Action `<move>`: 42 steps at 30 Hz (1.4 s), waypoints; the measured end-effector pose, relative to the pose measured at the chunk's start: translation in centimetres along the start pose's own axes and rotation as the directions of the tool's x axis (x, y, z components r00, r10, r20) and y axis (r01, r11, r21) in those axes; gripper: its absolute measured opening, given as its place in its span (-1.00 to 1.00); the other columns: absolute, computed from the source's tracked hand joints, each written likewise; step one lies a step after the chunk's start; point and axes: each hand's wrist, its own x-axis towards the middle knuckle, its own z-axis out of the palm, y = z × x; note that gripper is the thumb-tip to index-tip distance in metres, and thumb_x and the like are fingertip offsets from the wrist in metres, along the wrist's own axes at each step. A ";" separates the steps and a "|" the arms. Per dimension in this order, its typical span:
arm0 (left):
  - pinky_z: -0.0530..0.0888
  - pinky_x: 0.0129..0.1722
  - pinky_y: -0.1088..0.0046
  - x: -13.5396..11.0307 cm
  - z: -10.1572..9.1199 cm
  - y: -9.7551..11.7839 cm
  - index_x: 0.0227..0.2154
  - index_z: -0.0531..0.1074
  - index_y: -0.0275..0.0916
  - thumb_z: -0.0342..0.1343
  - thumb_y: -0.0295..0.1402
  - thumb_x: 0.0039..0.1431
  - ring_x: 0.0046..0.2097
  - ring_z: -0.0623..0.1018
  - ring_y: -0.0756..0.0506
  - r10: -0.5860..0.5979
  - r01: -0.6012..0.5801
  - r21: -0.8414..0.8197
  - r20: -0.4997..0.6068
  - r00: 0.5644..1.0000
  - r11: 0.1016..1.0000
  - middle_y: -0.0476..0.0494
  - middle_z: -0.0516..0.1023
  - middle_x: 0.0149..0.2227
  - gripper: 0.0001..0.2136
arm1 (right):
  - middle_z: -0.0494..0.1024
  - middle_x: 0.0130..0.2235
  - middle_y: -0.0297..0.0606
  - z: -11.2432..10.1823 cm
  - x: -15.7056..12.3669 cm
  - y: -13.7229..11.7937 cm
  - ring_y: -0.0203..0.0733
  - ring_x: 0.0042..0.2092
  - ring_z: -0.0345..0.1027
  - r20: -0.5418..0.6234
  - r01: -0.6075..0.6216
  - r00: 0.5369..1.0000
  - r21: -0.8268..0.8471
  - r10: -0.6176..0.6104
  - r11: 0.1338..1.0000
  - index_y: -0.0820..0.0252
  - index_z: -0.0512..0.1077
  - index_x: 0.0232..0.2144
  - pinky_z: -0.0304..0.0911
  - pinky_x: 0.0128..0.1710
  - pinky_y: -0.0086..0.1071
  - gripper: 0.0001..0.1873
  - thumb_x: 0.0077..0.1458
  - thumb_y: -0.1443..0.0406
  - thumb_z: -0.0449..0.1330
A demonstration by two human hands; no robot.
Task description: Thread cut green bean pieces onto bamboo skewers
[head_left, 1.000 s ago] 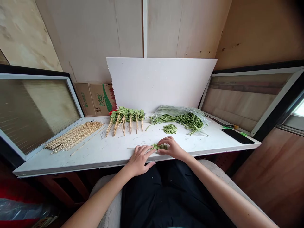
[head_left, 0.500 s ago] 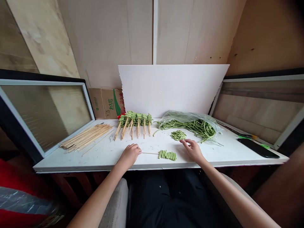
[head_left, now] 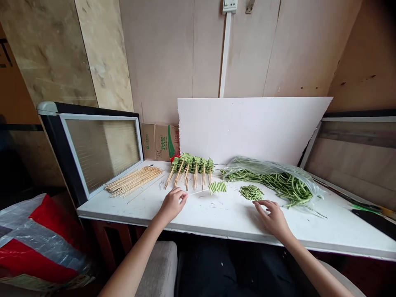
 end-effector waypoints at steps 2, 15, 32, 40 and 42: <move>0.53 -0.11 0.29 -0.3 -1.0 -2.0 -0.24 0.60 -0.20 0.06 -0.27 0.41 -0.18 0.58 -0.15 -0.085 0.084 -0.012 -0.128 0.988 0.996 -0.20 0.62 -0.25 -0.77 | 0.68 -0.08 0.00 0.1 0.0 0.2 0.26 0.03 0.44 0.001 0.011 1.000 -0.003 -0.011 1.000 0.09 0.66 -0.21 0.46 -0.13 0.00 -0.39 0.27 -0.21 0.07; 0.55 -0.14 0.36 4.7 -3.4 -13.8 -0.32 0.63 -0.37 0.25 -0.28 0.12 -0.18 0.69 -0.23 -0.710 0.614 -0.358 -0.307 0.634 0.703 -0.28 0.73 -0.29 -0.78 | 0.69 -0.15 0.00 0.4 0.3 0.3 0.34 0.06 0.41 0.031 0.038 0.999 -0.033 -0.037 0.999 0.06 0.66 -0.30 0.43 -0.09 0.07 -0.45 0.19 -0.19 0.11; 0.54 -0.03 0.30 10.5 -1.7 -15.1 -0.30 0.61 -0.24 0.26 -0.49 0.09 -0.02 0.68 -0.26 -0.790 0.833 -0.083 -0.380 0.482 0.548 -0.31 0.72 -0.12 -0.89 | 0.70 -0.22 -0.05 0.6 -0.1 -0.3 0.26 0.00 0.43 0.038 0.142 0.990 -0.134 -0.138 0.981 0.10 0.62 -0.34 0.35 -0.04 -0.02 -0.55 0.31 -0.04 0.11; 0.53 -0.08 0.27 12.8 -0.2 -14.2 -0.22 0.63 -0.28 0.20 -0.45 0.18 -0.06 0.68 -0.28 -0.763 0.827 0.094 -0.342 0.549 0.554 -0.37 0.71 -0.11 -0.86 | 0.69 -0.22 -0.07 0.7 -0.1 -0.3 0.24 -0.01 0.43 0.061 0.161 0.987 -0.182 -0.152 0.970 0.10 0.62 -0.33 0.34 -0.06 -0.04 -0.59 0.33 0.01 0.11; 0.51 -0.09 0.26 13.1 0.2 -13.7 -0.21 0.63 -0.27 0.16 -0.43 0.24 -0.04 0.67 -0.29 -0.748 0.814 0.149 -0.328 0.577 0.562 -0.38 0.70 -0.10 -0.84 | 0.69 -0.23 -0.07 0.7 -0.1 -0.4 0.24 -0.01 0.43 0.062 0.169 0.985 -0.192 -0.160 0.967 0.11 0.62 -0.32 0.34 -0.06 -0.05 -0.60 0.33 0.03 0.11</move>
